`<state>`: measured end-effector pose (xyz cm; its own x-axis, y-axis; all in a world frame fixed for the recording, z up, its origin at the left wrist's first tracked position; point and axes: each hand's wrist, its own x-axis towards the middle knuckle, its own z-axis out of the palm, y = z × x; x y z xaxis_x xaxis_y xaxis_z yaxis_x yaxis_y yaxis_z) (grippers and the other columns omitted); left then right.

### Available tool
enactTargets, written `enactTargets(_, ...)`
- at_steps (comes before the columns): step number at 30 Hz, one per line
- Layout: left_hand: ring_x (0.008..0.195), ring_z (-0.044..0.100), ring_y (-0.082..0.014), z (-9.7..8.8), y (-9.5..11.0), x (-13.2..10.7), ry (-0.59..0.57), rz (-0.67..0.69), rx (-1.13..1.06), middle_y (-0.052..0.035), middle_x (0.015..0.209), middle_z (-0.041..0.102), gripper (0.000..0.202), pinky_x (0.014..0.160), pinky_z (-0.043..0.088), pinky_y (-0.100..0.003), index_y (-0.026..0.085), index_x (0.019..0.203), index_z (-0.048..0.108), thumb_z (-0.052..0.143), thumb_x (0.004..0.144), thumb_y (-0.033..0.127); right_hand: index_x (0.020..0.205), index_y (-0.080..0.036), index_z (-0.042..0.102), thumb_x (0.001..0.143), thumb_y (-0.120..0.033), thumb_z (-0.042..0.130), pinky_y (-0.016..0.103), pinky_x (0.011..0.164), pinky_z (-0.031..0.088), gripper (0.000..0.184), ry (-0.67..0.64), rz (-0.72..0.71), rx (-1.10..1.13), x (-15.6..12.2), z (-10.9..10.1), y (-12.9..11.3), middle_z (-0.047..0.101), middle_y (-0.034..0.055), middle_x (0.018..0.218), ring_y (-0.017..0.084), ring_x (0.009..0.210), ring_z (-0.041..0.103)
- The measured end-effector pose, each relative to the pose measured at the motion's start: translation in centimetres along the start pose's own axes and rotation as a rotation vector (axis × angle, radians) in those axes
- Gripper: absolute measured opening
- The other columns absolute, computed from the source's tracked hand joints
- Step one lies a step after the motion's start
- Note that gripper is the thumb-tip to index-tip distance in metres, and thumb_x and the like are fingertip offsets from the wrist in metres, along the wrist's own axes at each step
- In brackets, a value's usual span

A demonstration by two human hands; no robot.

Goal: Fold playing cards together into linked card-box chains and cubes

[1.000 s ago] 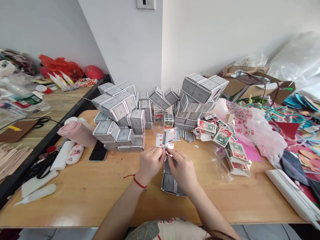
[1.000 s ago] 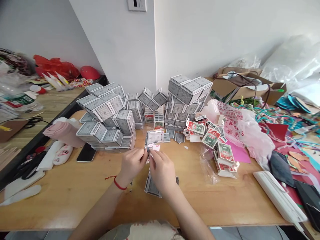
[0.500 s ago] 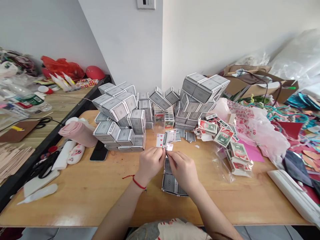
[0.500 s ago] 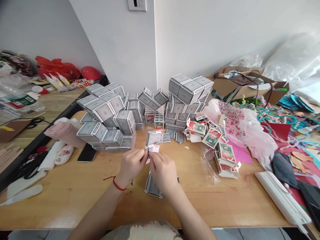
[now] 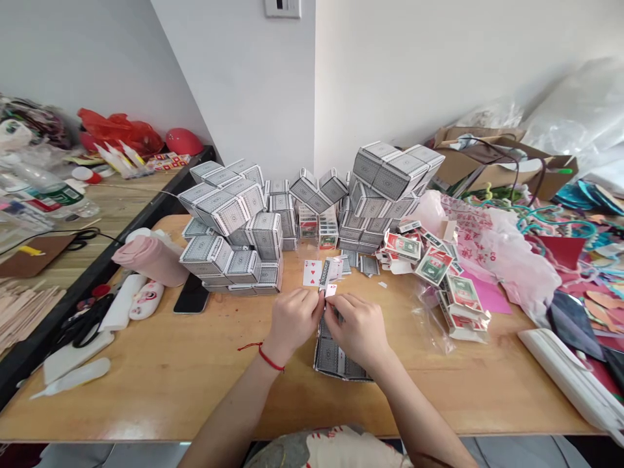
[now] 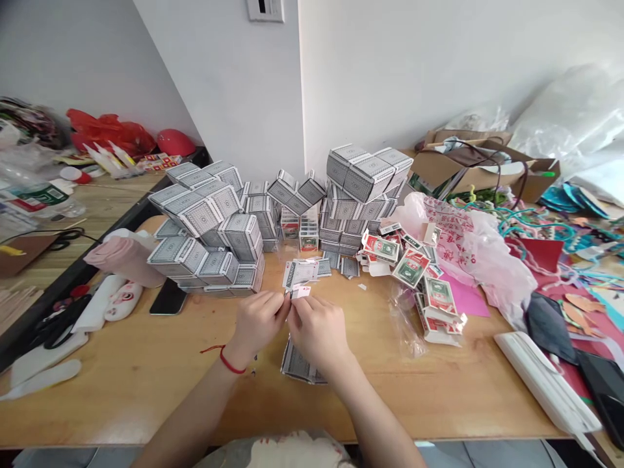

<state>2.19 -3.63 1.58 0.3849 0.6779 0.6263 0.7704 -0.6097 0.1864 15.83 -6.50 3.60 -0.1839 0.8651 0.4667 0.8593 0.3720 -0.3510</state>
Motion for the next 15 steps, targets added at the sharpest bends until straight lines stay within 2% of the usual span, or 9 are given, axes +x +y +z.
enactTargets(4, 0.045, 0.036, -0.0094, -0.1, 0.2, -0.1, -0.009, -0.003, -0.018, 0.0033, 0.047, 0.039, 0.035, 0.047, 0.021, -0.026, 0.017, 0.05, 0.039, 0.047, 0.085, 0.019, 0.069, -0.019, 0.064, 0.08, -0.018, 0.048, 0.023, 0.052, 0.034, 0.02, 0.016, 0.105, 0.088, 0.2, 0.1, 0.5, 0.066, 0.0023, 0.061, 0.014, 0.056, 0.06)
enactTargets(8, 0.045, 0.032, -0.0088, -0.1, -0.1, -0.3, -0.009, -0.101, -0.068, 0.0043, 0.046, 0.035, 0.037, 0.048, 0.021, -0.025, 0.017, 0.05, 0.034, 0.045, 0.085, 0.019, 0.086, -0.021, 0.067, 0.081, -0.024, 0.048, 0.024, 0.059, 0.044, 0.02, -0.028, 0.382, 0.319, 0.1, 0.3, 3.0, 0.071, 0.003, 0.076, 0.015, 0.063, 0.065)
enactTargets(10, 0.044, 0.03, -0.0083, -0.1, -0.2, -0.4, -0.011, -0.162, -0.12, 0.0049, 0.046, 0.032, 0.038, 0.048, 0.02, -0.025, 0.018, 0.05, 0.03, 0.045, 0.085, 0.019, 0.085, -0.021, 0.067, 0.079, -0.03, 0.052, 0.026, 0.062, 0.047, 0.019, -0.036, 0.527, 0.402, -0.1, 0.5, 4.7, 0.072, 0.0038, 0.08, 0.017, 0.066, 0.066)
enactTargets(13, 0.044, 0.027, -0.0078, -0.1, -0.3, -0.6, -0.006, -0.259, -0.219, 0.0055, 0.046, 0.028, 0.038, 0.047, 0.019, -0.025, 0.018, 0.052, 0.026, 0.043, 0.085, 0.02, 0.069, -0.018, 0.066, 0.076, -0.042, 0.056, 0.033, 0.068, 0.049, 0.027, 0.007, 0.724, 0.474, -0.8, 0.8, 6.9, 0.071, 0.0061, 0.068, 0.021, 0.066, 0.066)
enactTargets(15, 0.043, 0.026, -0.0076, 0.0, -0.3, -0.8, 0.001, -0.345, -0.301, 0.0058, 0.046, 0.026, 0.038, 0.047, 0.019, -0.024, 0.019, 0.053, 0.024, 0.042, 0.086, 0.022, 0.066, -0.017, 0.065, 0.073, -0.048, 0.058, 0.036, 0.069, 0.051, 0.033, 0.024, 0.788, 0.634, -1.1, 0.8, 7.4, 0.07, 0.0077, 0.066, 0.022, 0.065, 0.066)
